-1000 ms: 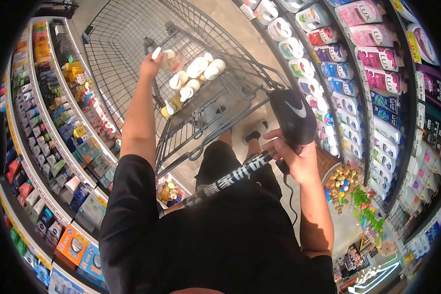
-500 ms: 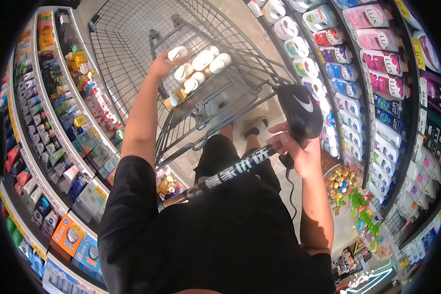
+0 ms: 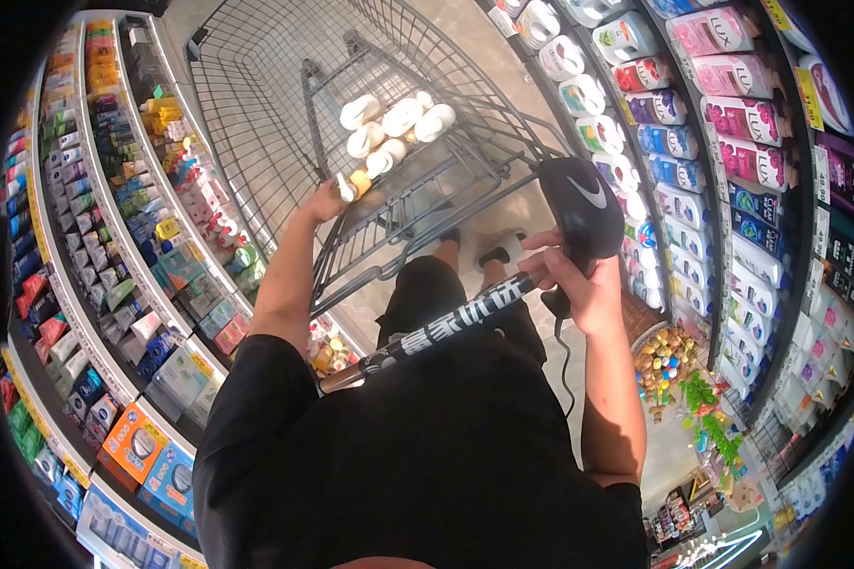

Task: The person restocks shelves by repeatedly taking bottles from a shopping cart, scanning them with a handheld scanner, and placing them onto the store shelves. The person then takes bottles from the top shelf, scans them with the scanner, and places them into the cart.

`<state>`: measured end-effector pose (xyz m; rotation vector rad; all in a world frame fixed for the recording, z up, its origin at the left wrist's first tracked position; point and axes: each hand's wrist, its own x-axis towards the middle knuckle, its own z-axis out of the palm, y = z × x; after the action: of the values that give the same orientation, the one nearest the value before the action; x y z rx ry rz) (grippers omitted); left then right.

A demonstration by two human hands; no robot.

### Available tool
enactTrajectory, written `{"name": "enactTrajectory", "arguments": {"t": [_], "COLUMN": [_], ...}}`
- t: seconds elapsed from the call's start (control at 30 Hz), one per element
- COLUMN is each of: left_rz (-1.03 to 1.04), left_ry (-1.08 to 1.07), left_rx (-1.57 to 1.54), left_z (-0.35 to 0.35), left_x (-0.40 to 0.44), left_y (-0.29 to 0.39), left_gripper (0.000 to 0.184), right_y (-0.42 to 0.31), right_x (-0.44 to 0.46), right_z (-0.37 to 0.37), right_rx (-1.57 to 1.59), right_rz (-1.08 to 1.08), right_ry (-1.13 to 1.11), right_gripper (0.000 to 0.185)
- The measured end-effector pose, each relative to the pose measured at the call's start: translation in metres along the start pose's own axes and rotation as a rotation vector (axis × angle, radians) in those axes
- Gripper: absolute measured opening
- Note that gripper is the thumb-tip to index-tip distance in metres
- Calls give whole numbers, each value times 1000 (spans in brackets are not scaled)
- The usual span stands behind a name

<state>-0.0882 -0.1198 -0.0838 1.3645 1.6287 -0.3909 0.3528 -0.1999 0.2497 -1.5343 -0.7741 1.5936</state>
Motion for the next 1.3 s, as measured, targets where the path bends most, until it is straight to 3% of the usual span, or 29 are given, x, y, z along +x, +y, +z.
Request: {"name": "enactTrajectory", "arguments": {"t": [0.07, 0.37, 0.47, 0.57, 0.67, 0.77, 1.07, 1.17, 1.27, 1.3], "left_rz": [87, -56, -62, 70, -19, 0, -62, 63, 55, 35], "left_ry": [140, 39, 43, -46, 27, 100, 1, 68, 31, 4], "left_rx": [-18, 294, 230, 209, 323, 297, 435, 487, 512, 514], "left_z": [14, -19, -15, -15, -24, -16, -15, -27, -19, -18], "left_x": [1, -29, -21, 2, -10, -4, 8, -14, 4, 7], "left_y": [-18, 41, 35, 9, 28, 18, 20, 36, 24, 23], "left_gripper": [75, 55, 60, 69, 75, 72, 69, 37, 36, 46], "right_y": [5, 7, 6, 7, 6, 7, -1, 1, -2, -2], "right_x": [0, 0, 1, 1, 2, 2, 4, 4, 4, 4], "right_z": [-4, -4, -3, -4, -6, -9, -5, -6, 1, 1], "right_rx": [14, 21, -6, -11, -21, -45, -47, -14, -57, -49], "right_rz": [-30, -30, -29, -20, -31, -40, -24, -15, 24, 27], "right_ry": [-14, 2, 6, 5, -17, -36, -51, -48, 14, 11], "right_gripper": [26, 26, 27, 29, 33, 37, 39, 39, 38, 38]}}
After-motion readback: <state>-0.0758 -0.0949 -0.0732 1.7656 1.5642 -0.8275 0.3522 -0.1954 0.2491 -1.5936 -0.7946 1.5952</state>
